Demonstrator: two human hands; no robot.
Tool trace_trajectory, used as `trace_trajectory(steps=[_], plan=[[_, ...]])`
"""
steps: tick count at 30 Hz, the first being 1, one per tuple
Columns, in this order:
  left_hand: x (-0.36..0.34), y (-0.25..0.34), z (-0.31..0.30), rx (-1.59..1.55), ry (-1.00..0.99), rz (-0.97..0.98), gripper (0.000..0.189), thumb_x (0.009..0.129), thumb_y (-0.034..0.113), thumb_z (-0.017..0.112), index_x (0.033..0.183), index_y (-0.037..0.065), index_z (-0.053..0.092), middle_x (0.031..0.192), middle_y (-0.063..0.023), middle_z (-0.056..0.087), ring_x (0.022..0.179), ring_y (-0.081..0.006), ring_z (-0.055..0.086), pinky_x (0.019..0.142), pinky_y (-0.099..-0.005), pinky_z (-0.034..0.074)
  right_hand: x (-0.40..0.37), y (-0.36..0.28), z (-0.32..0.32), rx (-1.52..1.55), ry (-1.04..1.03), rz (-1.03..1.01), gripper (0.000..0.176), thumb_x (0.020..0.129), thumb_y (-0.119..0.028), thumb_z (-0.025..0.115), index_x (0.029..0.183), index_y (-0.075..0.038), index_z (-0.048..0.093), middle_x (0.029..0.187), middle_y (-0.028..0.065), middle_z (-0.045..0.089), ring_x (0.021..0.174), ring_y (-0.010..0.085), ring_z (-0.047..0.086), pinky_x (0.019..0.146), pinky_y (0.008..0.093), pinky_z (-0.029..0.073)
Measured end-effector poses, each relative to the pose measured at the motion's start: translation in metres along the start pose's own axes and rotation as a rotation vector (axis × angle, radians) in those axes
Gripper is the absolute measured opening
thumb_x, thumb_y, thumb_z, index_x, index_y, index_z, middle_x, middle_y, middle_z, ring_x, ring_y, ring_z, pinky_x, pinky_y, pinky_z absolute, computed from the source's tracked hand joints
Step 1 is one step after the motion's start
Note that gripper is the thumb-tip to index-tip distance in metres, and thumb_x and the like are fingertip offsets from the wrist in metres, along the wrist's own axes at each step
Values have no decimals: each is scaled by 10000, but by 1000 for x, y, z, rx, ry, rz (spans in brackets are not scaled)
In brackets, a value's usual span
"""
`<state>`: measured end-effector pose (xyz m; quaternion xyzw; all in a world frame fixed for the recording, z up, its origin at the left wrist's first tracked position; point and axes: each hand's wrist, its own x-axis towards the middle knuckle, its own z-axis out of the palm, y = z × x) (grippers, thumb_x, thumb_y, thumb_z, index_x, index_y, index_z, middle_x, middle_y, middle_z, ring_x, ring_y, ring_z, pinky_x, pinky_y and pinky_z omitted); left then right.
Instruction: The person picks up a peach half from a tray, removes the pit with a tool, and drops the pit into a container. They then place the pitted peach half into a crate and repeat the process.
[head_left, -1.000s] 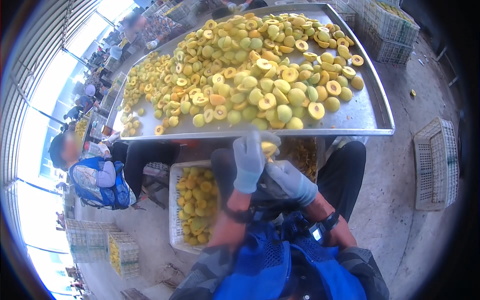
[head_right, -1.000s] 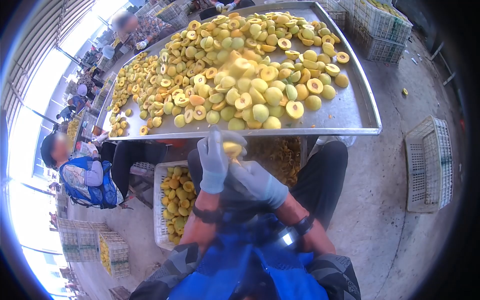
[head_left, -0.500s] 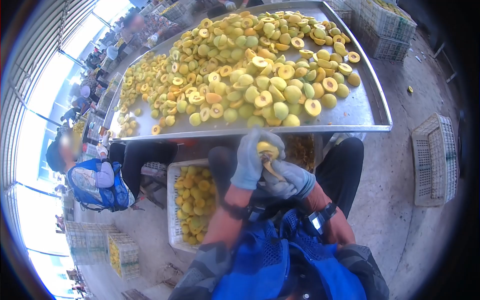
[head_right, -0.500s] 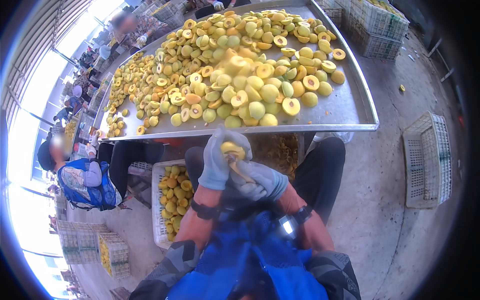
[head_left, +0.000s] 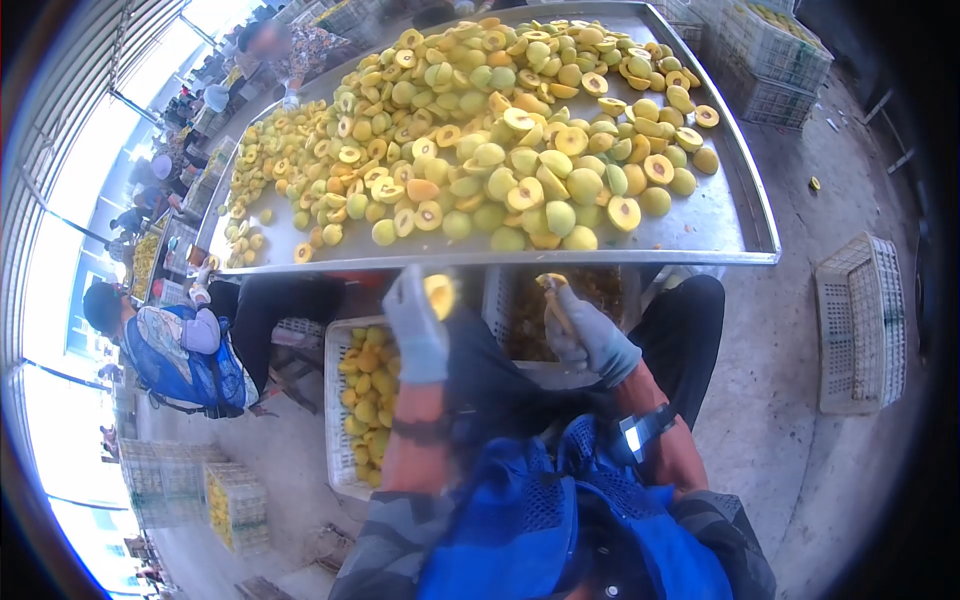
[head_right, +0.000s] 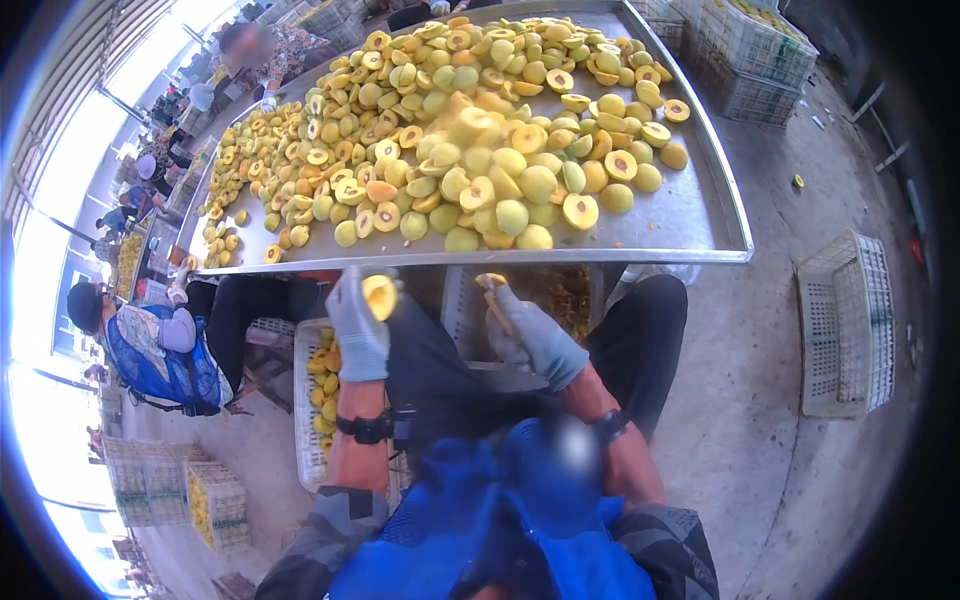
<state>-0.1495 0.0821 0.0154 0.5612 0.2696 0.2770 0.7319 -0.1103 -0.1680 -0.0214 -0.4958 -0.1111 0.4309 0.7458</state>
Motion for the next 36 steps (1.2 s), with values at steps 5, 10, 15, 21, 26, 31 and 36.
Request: trace_trajectory(steps=[5,10,15,21,26,31,36], plan=[[44,35,-124,607,253,215,315,998,244,608,957,-37,747,845,-109,742,682,-161,660,652,-291,528,4,2,3,10,49,-12,633,1049,-628,400,818,-68,583,567,-7,474,408,78,403,379,218,314],[52,22,-191,1232,450,693,266,932,232,660,1008,-7,750,999,-169,749,863,-322,700,809,-400,548,28,27,2,-67,163,38,648,1056,-619,384,852,-52,623,582,-6,479,427,75,412,416,210,346],[51,23,-119,1019,46,539,259,920,219,676,1055,6,740,1011,-175,739,911,-319,712,854,-396,550,29,26,2,-33,162,80,666,1049,-628,399,838,-38,625,585,1,486,424,76,412,403,221,332],[109,-13,-14,1143,-304,600,328,904,228,688,1143,6,723,1099,-191,731,998,-302,709,870,-381,555,33,21,-2,-105,201,217,670,1060,-624,360,850,-47,627,611,9,508,427,82,415,370,241,300],[168,-57,31,1458,-463,404,485,862,350,674,1228,32,671,1171,-232,693,1113,-384,659,971,-469,517,29,35,-14,124,6,125,640,1076,-590,354,977,-39,664,695,-3,546,458,60,406,396,230,304],[185,-76,51,1691,-462,352,417,851,324,641,1131,17,673,1134,-257,685,1071,-427,654,938,-487,528,31,24,-8,23,67,132,556,1088,-523,399,1062,-34,662,709,-17,551,523,41,434,439,202,322],[189,-63,36,981,-660,-95,593,859,329,743,1337,17,582,1236,-192,663,1126,-262,667,906,-422,569,23,3,0,-63,92,58,552,1068,-546,440,1062,-52,685,708,-3,588,500,49,441,437,199,317]])
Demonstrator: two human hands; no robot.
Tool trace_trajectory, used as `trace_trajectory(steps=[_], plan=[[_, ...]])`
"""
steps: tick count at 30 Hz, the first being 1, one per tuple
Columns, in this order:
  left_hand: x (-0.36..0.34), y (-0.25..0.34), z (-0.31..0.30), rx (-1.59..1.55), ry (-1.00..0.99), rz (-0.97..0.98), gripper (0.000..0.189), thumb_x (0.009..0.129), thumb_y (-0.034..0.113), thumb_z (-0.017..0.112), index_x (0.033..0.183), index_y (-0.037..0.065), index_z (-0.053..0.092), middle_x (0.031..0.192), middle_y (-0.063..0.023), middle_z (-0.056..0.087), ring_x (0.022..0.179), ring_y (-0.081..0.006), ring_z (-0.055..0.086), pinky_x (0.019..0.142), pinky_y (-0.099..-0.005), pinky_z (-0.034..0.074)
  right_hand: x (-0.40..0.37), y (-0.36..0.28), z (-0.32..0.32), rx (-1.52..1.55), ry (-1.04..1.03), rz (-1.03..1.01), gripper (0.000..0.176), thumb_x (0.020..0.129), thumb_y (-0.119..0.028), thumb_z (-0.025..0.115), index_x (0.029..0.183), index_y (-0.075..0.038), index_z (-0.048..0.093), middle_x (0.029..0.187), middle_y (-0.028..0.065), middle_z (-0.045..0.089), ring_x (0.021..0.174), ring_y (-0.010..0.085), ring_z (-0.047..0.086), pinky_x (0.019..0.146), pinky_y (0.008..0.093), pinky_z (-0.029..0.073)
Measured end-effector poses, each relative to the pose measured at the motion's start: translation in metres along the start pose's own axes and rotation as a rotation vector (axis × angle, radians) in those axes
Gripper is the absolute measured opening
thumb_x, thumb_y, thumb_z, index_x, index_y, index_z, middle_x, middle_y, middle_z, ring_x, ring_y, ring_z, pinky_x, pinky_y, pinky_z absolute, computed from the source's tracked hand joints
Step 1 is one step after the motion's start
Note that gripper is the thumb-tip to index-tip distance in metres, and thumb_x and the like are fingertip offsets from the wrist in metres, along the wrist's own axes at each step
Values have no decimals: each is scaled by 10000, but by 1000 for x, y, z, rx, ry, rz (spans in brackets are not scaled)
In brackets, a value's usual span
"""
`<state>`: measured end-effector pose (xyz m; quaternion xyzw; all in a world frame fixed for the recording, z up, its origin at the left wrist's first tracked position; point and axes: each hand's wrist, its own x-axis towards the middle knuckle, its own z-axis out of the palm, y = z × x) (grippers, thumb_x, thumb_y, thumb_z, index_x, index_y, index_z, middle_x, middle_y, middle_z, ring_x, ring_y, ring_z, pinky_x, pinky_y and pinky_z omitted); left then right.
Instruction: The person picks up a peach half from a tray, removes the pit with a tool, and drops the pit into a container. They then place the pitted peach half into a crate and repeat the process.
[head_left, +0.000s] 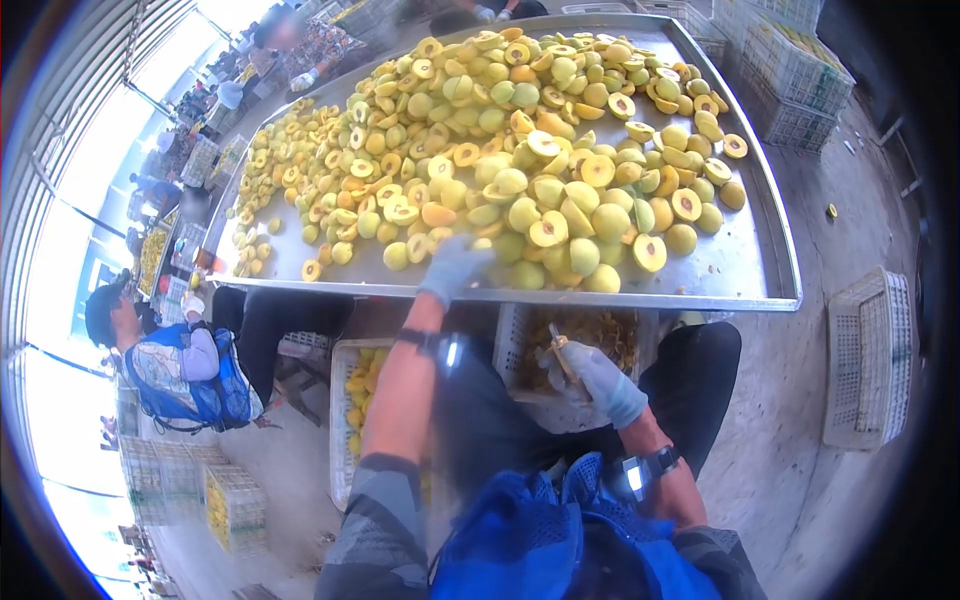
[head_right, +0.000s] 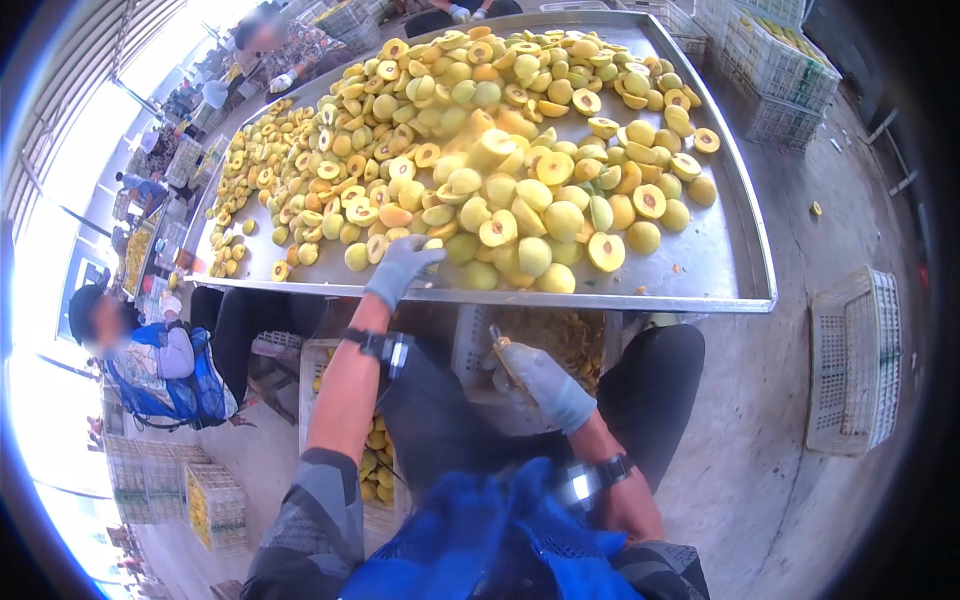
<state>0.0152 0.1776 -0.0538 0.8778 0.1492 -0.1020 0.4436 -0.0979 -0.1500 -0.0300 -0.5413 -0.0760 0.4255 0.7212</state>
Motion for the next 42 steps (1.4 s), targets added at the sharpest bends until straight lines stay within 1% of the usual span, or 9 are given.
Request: trace_trajectory(steps=[2,5,9,16,19,26,32,35,42], plan=[[-53,13,-2,-747,-131,80,574,919,275,705,1404,14,543,1260,-162,658,1149,-233,654,913,-410,574,-4,-6,4,-86,36,-95,542,1071,-534,439,1053,-53,688,710,-10,588,509,48,448,446,201,330],[-110,30,15,-1345,-237,203,553,981,203,627,1475,5,477,1336,-149,630,1201,-259,632,958,-435,559,-7,-19,15,-66,43,-118,507,1077,-498,452,1026,-48,680,721,-11,587,528,50,457,475,208,358],[-153,39,46,-1573,-317,281,581,1010,237,567,1515,-6,411,1444,-184,555,1269,-287,586,1044,-478,501,-11,-29,33,11,49,-104,429,1078,-436,491,971,-54,657,711,-11,566,548,50,467,488,214,369],[-181,68,89,-1540,-331,364,624,1032,274,493,1552,-23,316,1429,-224,519,1305,-336,541,1125,-429,435,-28,-40,42,-105,197,-121,399,1080,-371,516,870,-53,634,664,-28,541,578,43,473,509,230,376],[-183,77,101,-1334,-147,409,595,1047,312,463,1533,-16,357,1359,-197,563,1259,-296,568,1100,-403,456,-30,-36,39,-123,254,-155,405,1075,-368,528,901,-25,651,672,-20,562,589,66,505,533,253,408],[-183,87,120,-962,153,391,546,1100,432,324,1354,-9,522,1151,-169,659,1023,-216,646,935,-330,541,-25,-23,39,-303,345,-336,411,1053,-352,559,1113,36,680,767,123,701,693,210,668,665,355,518],[-182,93,128,-908,317,323,545,1106,459,311,1228,0,578,1052,-169,681,929,-231,662,840,-332,570,-20,-16,40,-540,403,-477,333,1060,-276,562,1066,36,680,790,143,692,701,188,635,663,364,499],[-180,97,130,-1001,332,247,540,1100,463,336,1211,-2,585,996,-176,687,878,-253,673,793,-355,583,-17,-12,38,-567,400,-454,405,1034,-367,561,1051,20,680,888,273,703,826,431,698,724,466,527],[-188,118,126,-1143,373,55,508,1087,435,395,1132,-18,620,875,-183,690,739,-275,688,680,-373,598,-16,-8,40,-475,333,-357,437,1052,-375,526,1015,26,696,877,250,713,798,361,711,723,432,527]])
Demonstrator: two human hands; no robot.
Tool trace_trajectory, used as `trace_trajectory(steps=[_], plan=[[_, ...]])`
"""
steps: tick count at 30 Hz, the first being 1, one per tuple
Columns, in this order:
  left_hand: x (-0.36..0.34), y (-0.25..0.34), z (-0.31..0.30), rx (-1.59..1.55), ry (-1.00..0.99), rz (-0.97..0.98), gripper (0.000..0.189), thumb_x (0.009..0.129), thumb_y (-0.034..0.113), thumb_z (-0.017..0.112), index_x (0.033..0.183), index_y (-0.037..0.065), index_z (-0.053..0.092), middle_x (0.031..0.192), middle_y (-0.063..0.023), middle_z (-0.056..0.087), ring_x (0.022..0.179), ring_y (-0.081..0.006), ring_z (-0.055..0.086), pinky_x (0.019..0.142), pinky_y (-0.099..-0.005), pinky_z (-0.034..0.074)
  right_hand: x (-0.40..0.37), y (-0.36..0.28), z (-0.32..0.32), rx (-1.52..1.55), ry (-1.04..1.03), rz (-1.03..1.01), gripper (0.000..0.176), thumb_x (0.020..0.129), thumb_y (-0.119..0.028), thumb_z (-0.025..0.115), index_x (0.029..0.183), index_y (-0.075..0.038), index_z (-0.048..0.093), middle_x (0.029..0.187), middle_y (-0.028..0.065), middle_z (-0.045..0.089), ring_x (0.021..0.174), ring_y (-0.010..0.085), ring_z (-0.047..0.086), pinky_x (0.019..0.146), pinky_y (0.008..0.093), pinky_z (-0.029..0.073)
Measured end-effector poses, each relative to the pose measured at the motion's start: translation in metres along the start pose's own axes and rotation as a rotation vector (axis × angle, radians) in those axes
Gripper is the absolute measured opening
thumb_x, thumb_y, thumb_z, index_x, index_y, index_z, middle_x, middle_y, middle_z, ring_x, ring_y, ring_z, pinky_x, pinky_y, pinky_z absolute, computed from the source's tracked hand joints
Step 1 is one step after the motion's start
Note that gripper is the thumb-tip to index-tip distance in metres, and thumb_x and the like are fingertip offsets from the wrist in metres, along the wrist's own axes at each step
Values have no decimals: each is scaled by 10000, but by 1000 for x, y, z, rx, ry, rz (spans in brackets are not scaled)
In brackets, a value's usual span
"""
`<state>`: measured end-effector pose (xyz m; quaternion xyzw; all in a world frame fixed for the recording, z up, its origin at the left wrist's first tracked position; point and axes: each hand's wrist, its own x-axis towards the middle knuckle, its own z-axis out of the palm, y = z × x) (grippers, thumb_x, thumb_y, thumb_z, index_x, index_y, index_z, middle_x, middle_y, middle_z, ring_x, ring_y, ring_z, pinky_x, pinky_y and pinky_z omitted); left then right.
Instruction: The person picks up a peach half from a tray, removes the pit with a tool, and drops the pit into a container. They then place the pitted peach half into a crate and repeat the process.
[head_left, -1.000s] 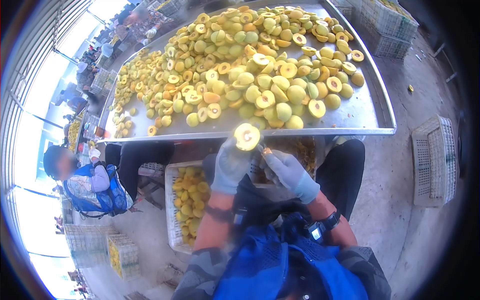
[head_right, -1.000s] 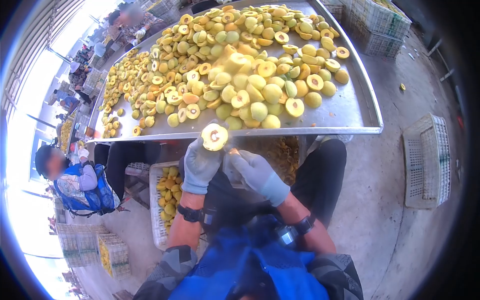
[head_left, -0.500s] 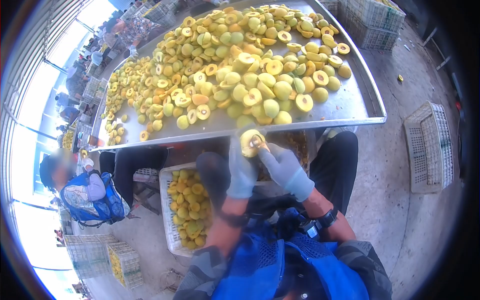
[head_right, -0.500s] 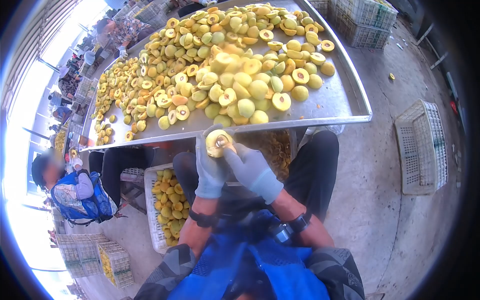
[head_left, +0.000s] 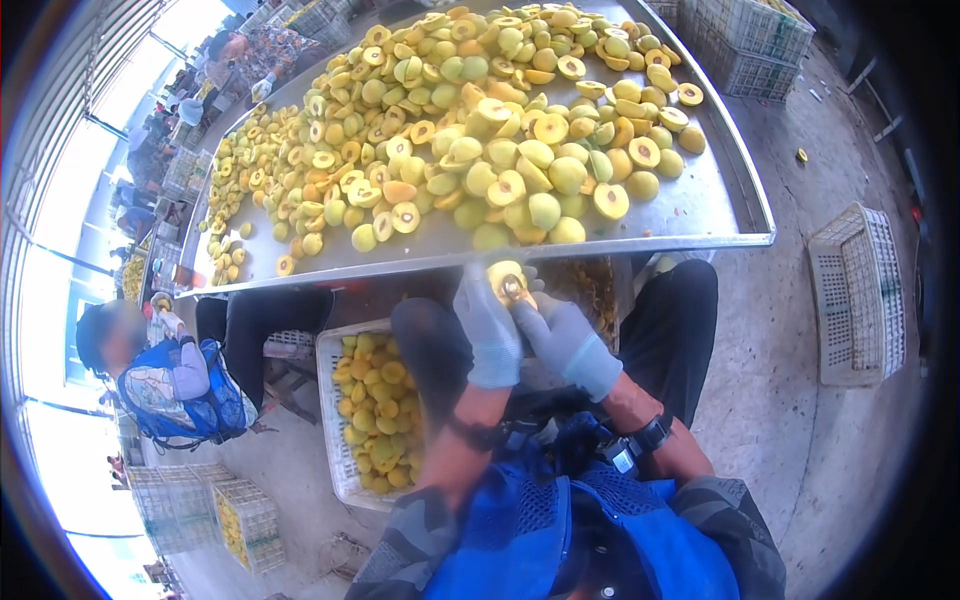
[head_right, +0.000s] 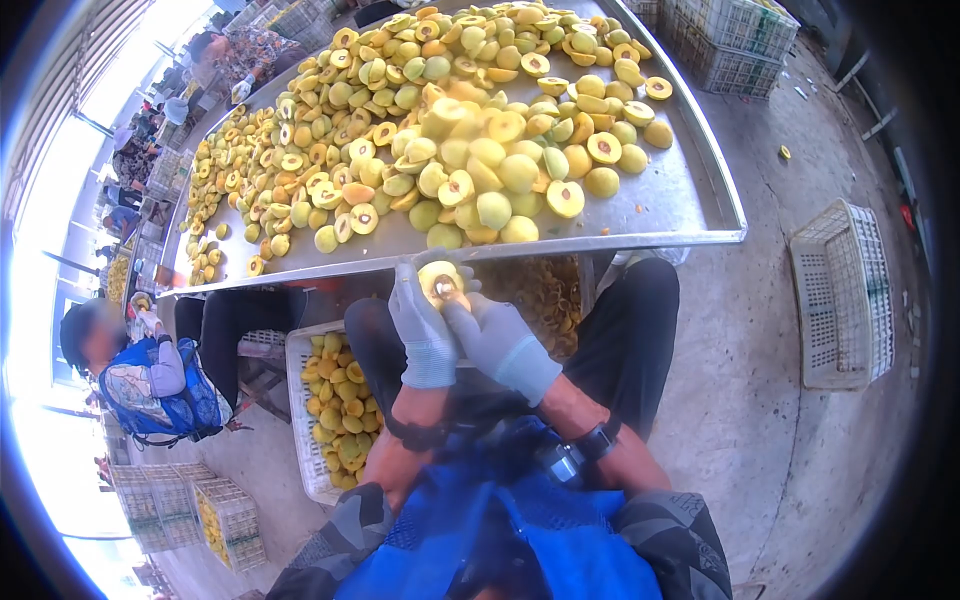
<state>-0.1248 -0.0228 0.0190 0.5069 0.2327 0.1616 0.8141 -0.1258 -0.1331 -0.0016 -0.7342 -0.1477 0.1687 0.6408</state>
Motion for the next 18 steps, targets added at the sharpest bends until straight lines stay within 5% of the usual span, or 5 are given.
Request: trace_trajectory(steps=[11,18], plan=[[-9,8,-3,99,-101,169,467,1074,385,398,1115,-14,638,885,-158,697,729,-231,679,660,-327,578,-4,-5,5,173,-60,47,457,1071,-373,502,1005,30,706,812,176,713,750,231,680,709,372,515],[-16,20,-2,165,-105,176,385,1049,224,387,1057,-24,681,864,-131,690,688,-177,646,653,-300,549,-2,11,-2,173,-247,-136,323,1047,-255,510,1124,35,629,903,184,681,817,328,654,740,387,510]])
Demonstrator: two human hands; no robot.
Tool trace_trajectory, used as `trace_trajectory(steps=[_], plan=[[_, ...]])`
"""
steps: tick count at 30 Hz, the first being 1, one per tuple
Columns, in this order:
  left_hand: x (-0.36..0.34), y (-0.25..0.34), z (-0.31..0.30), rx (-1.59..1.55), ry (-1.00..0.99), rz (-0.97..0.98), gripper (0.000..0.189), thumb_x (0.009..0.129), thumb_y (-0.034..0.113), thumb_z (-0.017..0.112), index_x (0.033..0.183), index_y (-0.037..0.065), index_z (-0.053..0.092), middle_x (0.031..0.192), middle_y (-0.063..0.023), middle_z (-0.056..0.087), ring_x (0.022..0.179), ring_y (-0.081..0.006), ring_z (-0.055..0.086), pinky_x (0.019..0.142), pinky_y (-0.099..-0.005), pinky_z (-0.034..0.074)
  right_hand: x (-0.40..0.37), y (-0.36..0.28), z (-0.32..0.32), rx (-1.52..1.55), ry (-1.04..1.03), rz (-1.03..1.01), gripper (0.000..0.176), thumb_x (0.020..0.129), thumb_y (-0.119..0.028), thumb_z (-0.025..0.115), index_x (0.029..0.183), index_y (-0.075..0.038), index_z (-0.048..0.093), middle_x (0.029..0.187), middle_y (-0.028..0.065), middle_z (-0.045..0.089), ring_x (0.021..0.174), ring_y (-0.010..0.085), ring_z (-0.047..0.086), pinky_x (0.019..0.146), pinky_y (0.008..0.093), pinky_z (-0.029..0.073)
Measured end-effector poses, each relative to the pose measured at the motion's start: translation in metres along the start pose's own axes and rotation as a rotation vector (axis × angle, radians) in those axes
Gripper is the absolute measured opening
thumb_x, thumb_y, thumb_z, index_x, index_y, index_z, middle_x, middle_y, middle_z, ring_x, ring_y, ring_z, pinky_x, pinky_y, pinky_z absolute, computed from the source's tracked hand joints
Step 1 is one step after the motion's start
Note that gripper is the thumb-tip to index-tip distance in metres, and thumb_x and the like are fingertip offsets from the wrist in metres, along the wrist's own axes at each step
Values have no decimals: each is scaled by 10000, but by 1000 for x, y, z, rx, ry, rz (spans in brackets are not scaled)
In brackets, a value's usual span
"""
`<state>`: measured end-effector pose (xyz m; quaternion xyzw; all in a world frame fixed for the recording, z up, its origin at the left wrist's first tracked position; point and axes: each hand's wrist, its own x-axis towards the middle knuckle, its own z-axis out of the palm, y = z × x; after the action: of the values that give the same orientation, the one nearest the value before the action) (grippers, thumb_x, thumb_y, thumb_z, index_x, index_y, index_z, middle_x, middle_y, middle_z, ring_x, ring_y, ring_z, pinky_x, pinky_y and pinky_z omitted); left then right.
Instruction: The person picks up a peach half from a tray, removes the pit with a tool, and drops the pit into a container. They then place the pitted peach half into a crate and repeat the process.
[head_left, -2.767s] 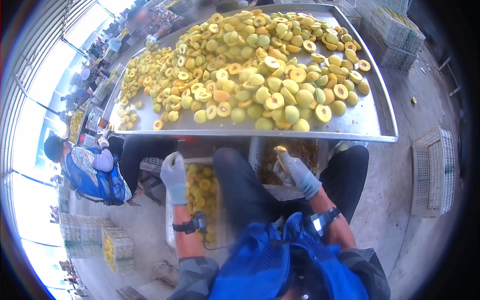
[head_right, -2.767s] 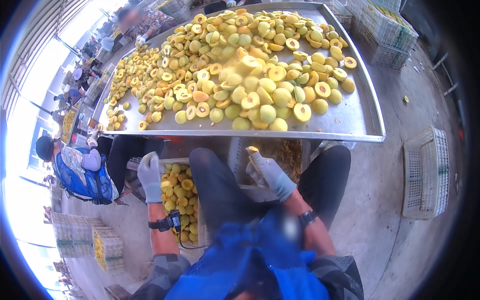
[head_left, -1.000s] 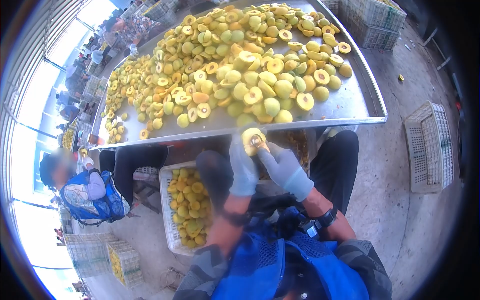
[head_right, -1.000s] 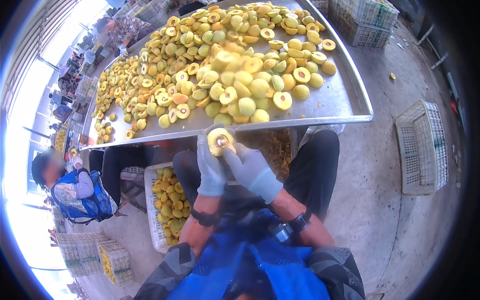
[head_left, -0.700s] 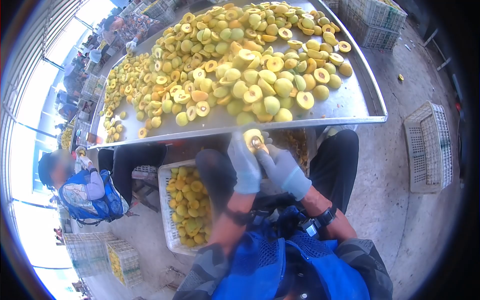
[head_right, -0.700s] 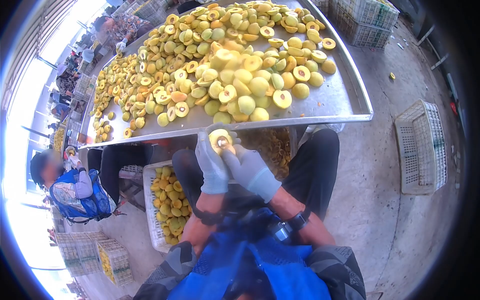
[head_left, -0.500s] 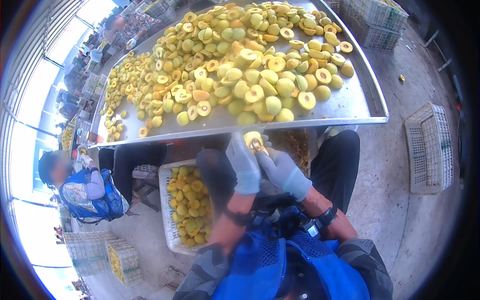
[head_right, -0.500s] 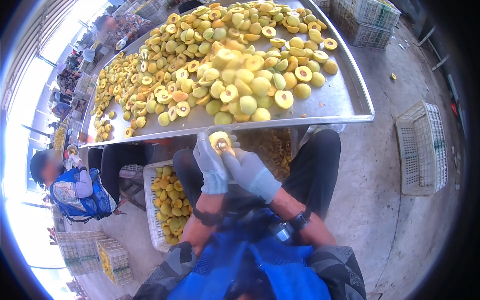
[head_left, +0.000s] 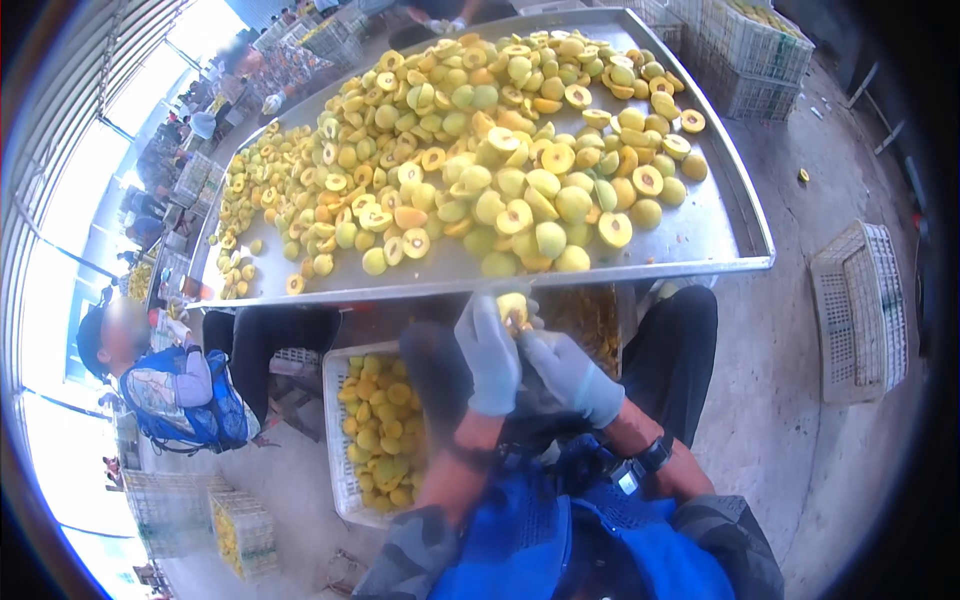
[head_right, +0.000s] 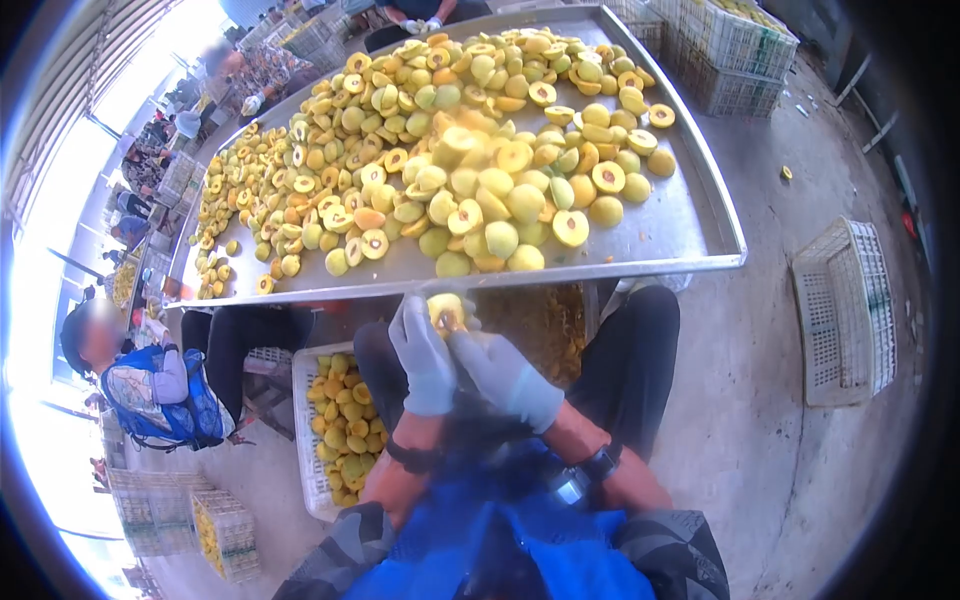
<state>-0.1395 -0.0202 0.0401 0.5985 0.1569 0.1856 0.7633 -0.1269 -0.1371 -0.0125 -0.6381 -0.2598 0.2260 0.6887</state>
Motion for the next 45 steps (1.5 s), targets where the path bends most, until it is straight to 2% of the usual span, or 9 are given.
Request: trace_trajectory(steps=[4,14,19,24,29,33,38,43,45], plan=[[1,6,4,46,-43,77,376,1050,213,393,1049,-27,682,875,-126,691,696,-169,647,651,-294,545,-4,-8,1,18,-11,-75,263,1043,-183,489,1180,16,594,933,188,671,842,351,646,749,390,509],[2,5,3,94,-217,294,394,1070,244,411,1124,-51,665,963,-152,702,809,-202,667,707,-311,551,-15,-33,-6,213,-102,179,297,1067,-142,460,1321,-6,532,1053,183,675,886,333,661,783,400,526],[1,7,4,36,-208,177,408,1073,261,402,1092,-50,666,936,-153,704,779,-197,663,713,-309,553,-15,-46,3,350,-10,114,497,1096,-536,339,991,-124,599,602,-75,461,409,37,355,364,206,256],[2,14,5,60,-264,145,437,1070,284,390,1035,-44,677,906,-150,707,719,-187,661,671,-307,561,-17,-54,-7,707,-132,412,529,1063,-618,361,841,-159,504,572,-71,394,395,34,302,349,207,231],[3,9,12,85,-194,91,486,1067,330,390,971,-46,682,852,-146,709,667,-190,664,607,-305,555,-18,-54,-6,537,-75,254,552,1055,-630,373,797,-154,481,565,-64,361,401,31,278,346,206,211],[13,11,0,32,-384,46,387,1032,173,388,935,-47,691,860,-132,718,697,-170,672,639,-296,554,-23,-43,-21,899,-264,392,427,1114,-428,406,1088,-88,661,698,-100,505,502,-5,392,422,179,290],[29,15,-6,68,-626,31,405,1041,210,423,876,-43,693,824,-128,715,712,-170,673,681,-305,555,-26,-37,-22,964,-291,366,415,1108,-441,423,1015,-101,641,693,-89,504,499,4,402,423,181,290],[31,7,-5,234,-477,-97,398,1043,231,450,885,-33,702,823,-118,716,724,-176,670,707,-293,549,-21,-54,-18,720,-135,426,451,1111,-464,392,939,-100,596,676,-74,480,483,11,384,417,178,282],[25,2,-7,246,-451,-30,401,1046,234,446,888,-33,701,827,-119,717,717,-178,669,699,-293,548,-25,-29,-24,974,-306,380,469,1114,-470,372,925,-96,583,678,-67,485,479,13,380,419,175,294]])
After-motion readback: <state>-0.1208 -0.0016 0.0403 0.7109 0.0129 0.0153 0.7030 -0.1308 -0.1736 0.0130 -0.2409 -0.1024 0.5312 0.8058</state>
